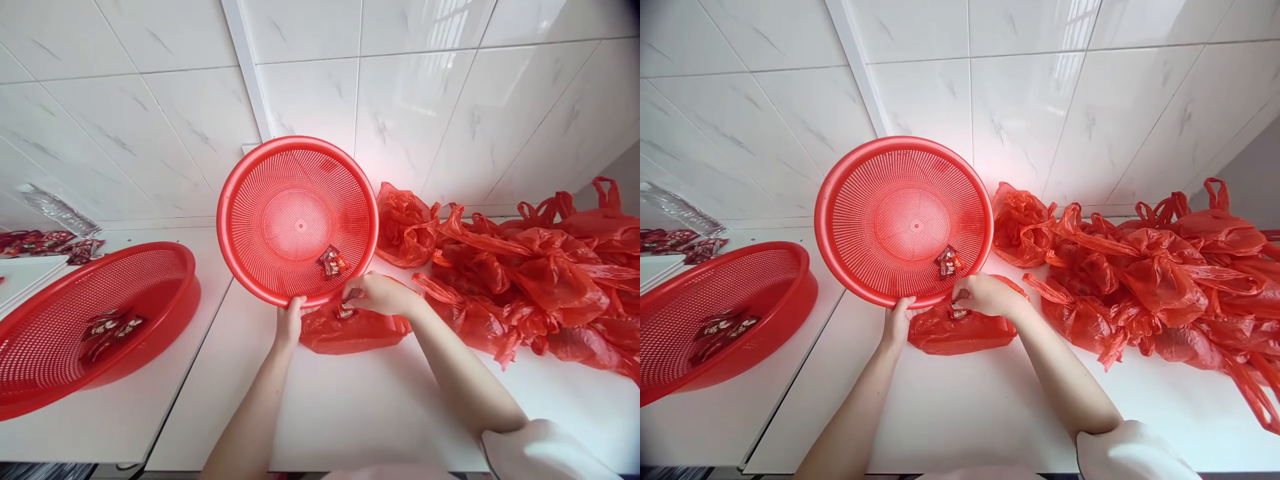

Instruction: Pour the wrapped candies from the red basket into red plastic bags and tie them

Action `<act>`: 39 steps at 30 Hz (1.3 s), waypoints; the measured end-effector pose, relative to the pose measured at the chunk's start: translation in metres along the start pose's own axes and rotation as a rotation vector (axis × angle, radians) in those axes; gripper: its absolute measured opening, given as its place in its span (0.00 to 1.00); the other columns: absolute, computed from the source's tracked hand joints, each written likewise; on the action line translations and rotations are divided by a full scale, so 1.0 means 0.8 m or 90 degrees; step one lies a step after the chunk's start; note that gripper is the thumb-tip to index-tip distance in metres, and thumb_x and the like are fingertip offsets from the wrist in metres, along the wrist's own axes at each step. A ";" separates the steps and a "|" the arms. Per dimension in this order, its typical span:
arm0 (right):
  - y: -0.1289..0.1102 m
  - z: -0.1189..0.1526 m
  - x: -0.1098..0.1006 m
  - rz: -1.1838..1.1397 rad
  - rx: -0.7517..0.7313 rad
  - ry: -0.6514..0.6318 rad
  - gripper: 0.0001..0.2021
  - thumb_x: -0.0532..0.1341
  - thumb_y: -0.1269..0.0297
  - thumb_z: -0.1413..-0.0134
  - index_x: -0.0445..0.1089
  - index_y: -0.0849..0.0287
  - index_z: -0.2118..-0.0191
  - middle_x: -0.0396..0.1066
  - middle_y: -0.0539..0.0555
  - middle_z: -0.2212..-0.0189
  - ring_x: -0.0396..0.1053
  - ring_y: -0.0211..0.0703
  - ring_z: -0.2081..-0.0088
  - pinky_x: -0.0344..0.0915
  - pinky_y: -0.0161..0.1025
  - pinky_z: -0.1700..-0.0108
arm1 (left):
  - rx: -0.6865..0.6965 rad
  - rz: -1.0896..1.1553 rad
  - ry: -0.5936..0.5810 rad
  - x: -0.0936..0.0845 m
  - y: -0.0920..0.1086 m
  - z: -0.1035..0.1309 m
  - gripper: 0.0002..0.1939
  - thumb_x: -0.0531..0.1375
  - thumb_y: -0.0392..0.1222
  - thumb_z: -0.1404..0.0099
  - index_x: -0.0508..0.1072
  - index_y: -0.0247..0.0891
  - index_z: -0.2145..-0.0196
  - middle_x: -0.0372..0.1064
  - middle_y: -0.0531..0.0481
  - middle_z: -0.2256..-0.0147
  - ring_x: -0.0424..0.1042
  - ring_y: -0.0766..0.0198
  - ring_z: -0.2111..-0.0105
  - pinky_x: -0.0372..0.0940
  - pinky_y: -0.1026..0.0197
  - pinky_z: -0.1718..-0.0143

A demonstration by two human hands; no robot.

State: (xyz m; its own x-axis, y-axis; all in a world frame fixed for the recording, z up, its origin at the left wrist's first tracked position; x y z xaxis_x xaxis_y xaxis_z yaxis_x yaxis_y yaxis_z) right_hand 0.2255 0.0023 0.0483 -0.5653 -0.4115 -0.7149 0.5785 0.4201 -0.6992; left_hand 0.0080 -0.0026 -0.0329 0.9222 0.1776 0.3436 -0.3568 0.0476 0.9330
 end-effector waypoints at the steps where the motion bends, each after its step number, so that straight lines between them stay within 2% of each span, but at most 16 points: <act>1: 0.001 0.000 0.001 0.022 0.000 -0.002 0.05 0.61 0.69 0.46 0.75 0.57 0.65 0.77 0.51 0.67 0.73 0.41 0.66 0.66 0.36 0.62 | 0.003 -0.003 -0.001 0.000 0.000 0.000 0.16 0.63 0.41 0.49 0.73 0.35 0.62 0.73 0.46 0.62 0.74 0.53 0.60 0.72 0.53 0.62; 6: 0.006 -0.006 0.005 0.095 0.012 0.063 0.09 0.56 0.67 0.40 0.75 0.57 0.63 0.76 0.54 0.67 0.73 0.42 0.66 0.65 0.37 0.61 | -0.012 -0.008 0.009 0.002 -0.002 0.001 0.16 0.63 0.42 0.51 0.73 0.35 0.63 0.73 0.48 0.65 0.75 0.53 0.64 0.72 0.52 0.63; 9: 0.014 -0.013 0.010 0.136 0.012 0.149 0.11 0.54 0.66 0.37 0.72 0.59 0.55 0.75 0.58 0.58 0.72 0.46 0.57 0.64 0.44 0.52 | -0.024 -0.037 0.015 0.001 -0.003 0.003 0.15 0.64 0.43 0.51 0.73 0.35 0.65 0.72 0.48 0.67 0.74 0.53 0.64 0.71 0.54 0.64; 11: 0.020 -0.018 0.016 0.191 0.009 0.194 0.16 0.54 0.61 0.36 0.68 0.60 0.47 0.69 0.63 0.46 0.66 0.51 0.45 0.54 0.55 0.40 | -0.031 -0.055 0.009 0.000 -0.005 0.005 0.15 0.64 0.43 0.51 0.73 0.35 0.64 0.73 0.48 0.66 0.74 0.54 0.64 0.70 0.55 0.65; 13: 0.026 -0.021 0.024 0.234 0.006 0.193 0.25 0.56 0.53 0.38 0.61 0.62 0.40 0.59 0.66 0.39 0.54 0.57 0.36 0.35 0.66 0.35 | -0.038 -0.046 -0.010 0.001 -0.007 0.007 0.16 0.64 0.42 0.50 0.74 0.35 0.62 0.73 0.47 0.65 0.74 0.54 0.64 0.70 0.56 0.64; 15: 0.028 -0.023 0.030 0.241 -0.007 0.152 0.33 0.56 0.47 0.41 0.56 0.63 0.36 0.56 0.67 0.37 0.48 0.59 0.33 0.21 0.68 0.36 | -0.048 -0.027 -0.028 0.002 -0.009 0.009 0.17 0.63 0.42 0.49 0.74 0.35 0.61 0.73 0.47 0.64 0.74 0.54 0.65 0.69 0.55 0.64; 17: 0.025 -0.023 0.031 0.225 -0.037 0.114 0.36 0.58 0.45 0.43 0.54 0.63 0.35 0.60 0.67 0.39 0.51 0.58 0.34 0.18 0.67 0.36 | -0.056 -0.016 -0.042 0.002 -0.010 0.010 0.17 0.63 0.42 0.48 0.73 0.34 0.60 0.73 0.46 0.65 0.74 0.54 0.65 0.69 0.55 0.64; 19: 0.020 -0.022 0.029 0.198 -0.082 0.083 0.34 0.59 0.49 0.42 0.55 0.61 0.35 0.65 0.65 0.43 0.60 0.55 0.39 0.23 0.64 0.34 | -0.050 -0.018 -0.048 0.002 -0.011 0.009 0.17 0.62 0.41 0.47 0.73 0.34 0.59 0.73 0.46 0.66 0.74 0.54 0.65 0.69 0.56 0.65; 21: 0.015 -0.021 0.026 0.155 -0.111 0.064 0.26 0.58 0.56 0.39 0.60 0.58 0.38 0.72 0.61 0.49 0.68 0.50 0.45 0.38 0.59 0.34 | -0.039 -0.025 -0.043 0.002 -0.011 0.009 0.18 0.62 0.41 0.47 0.73 0.34 0.57 0.73 0.47 0.67 0.74 0.54 0.65 0.69 0.56 0.65; 23: 0.011 -0.020 0.022 0.103 -0.106 0.083 0.19 0.53 0.61 0.36 0.65 0.57 0.42 0.74 0.59 0.53 0.71 0.47 0.51 0.56 0.49 0.40 | -0.041 -0.033 -0.029 0.003 -0.010 0.009 0.19 0.63 0.42 0.48 0.73 0.35 0.57 0.73 0.48 0.68 0.74 0.54 0.66 0.69 0.56 0.65; 25: 0.009 -0.020 0.020 0.052 -0.074 0.139 0.17 0.51 0.61 0.34 0.68 0.57 0.45 0.75 0.58 0.54 0.72 0.45 0.54 0.64 0.43 0.49 | -0.053 -0.027 -0.024 0.004 -0.008 0.009 0.20 0.63 0.42 0.49 0.73 0.34 0.58 0.73 0.48 0.67 0.75 0.54 0.65 0.69 0.55 0.65; 28: 0.008 -0.018 0.016 -0.018 -0.032 0.202 0.15 0.54 0.59 0.36 0.69 0.58 0.50 0.76 0.55 0.61 0.73 0.42 0.62 0.65 0.38 0.58 | -0.059 -0.008 -0.017 0.005 -0.006 0.008 0.21 0.64 0.42 0.51 0.73 0.34 0.58 0.74 0.47 0.66 0.75 0.53 0.65 0.69 0.54 0.63; 32: 0.005 -0.010 0.004 -0.089 -0.018 0.205 0.11 0.59 0.57 0.42 0.71 0.60 0.60 0.73 0.50 0.69 0.68 0.38 0.69 0.62 0.34 0.65 | -0.050 -0.025 -0.004 0.001 -0.009 0.004 0.19 0.64 0.43 0.51 0.73 0.34 0.61 0.74 0.47 0.65 0.75 0.53 0.64 0.69 0.54 0.63; 34: 0.003 -0.006 -0.002 -0.087 -0.024 0.163 0.11 0.59 0.57 0.42 0.71 0.61 0.63 0.72 0.49 0.71 0.66 0.36 0.71 0.60 0.33 0.68 | -0.042 -0.046 0.009 -0.003 -0.012 0.001 0.17 0.63 0.44 0.51 0.73 0.34 0.63 0.73 0.46 0.65 0.74 0.53 0.64 0.69 0.54 0.64; 36: 0.002 -0.001 -0.007 -0.066 -0.033 0.087 0.12 0.58 0.56 0.41 0.71 0.60 0.67 0.71 0.49 0.75 0.64 0.36 0.74 0.58 0.33 0.70 | -0.029 -0.058 0.016 -0.006 -0.014 -0.001 0.14 0.63 0.44 0.49 0.73 0.33 0.65 0.73 0.46 0.65 0.74 0.53 0.63 0.69 0.55 0.65; 39: 0.003 0.002 -0.008 -0.028 -0.044 -0.012 0.12 0.58 0.57 0.41 0.71 0.59 0.70 0.70 0.49 0.76 0.64 0.36 0.75 0.58 0.34 0.71 | -0.012 -0.042 0.004 -0.006 -0.012 -0.001 0.15 0.63 0.43 0.48 0.73 0.33 0.64 0.73 0.46 0.63 0.74 0.53 0.62 0.70 0.55 0.64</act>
State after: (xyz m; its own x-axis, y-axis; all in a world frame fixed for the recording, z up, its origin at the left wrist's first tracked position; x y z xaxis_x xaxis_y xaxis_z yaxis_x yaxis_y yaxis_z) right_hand 0.2317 0.0044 0.0512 -0.5778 -0.4460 -0.6836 0.5111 0.4553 -0.7290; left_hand 0.0070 -0.0032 -0.0438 0.9428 0.1792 0.2811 -0.2984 0.0777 0.9513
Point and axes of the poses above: each hand's wrist, its own z-axis away from the middle knuckle, its own x-axis out of the palm, y = z × x, the point moved 1 cm from there along -z, towards the middle knuckle
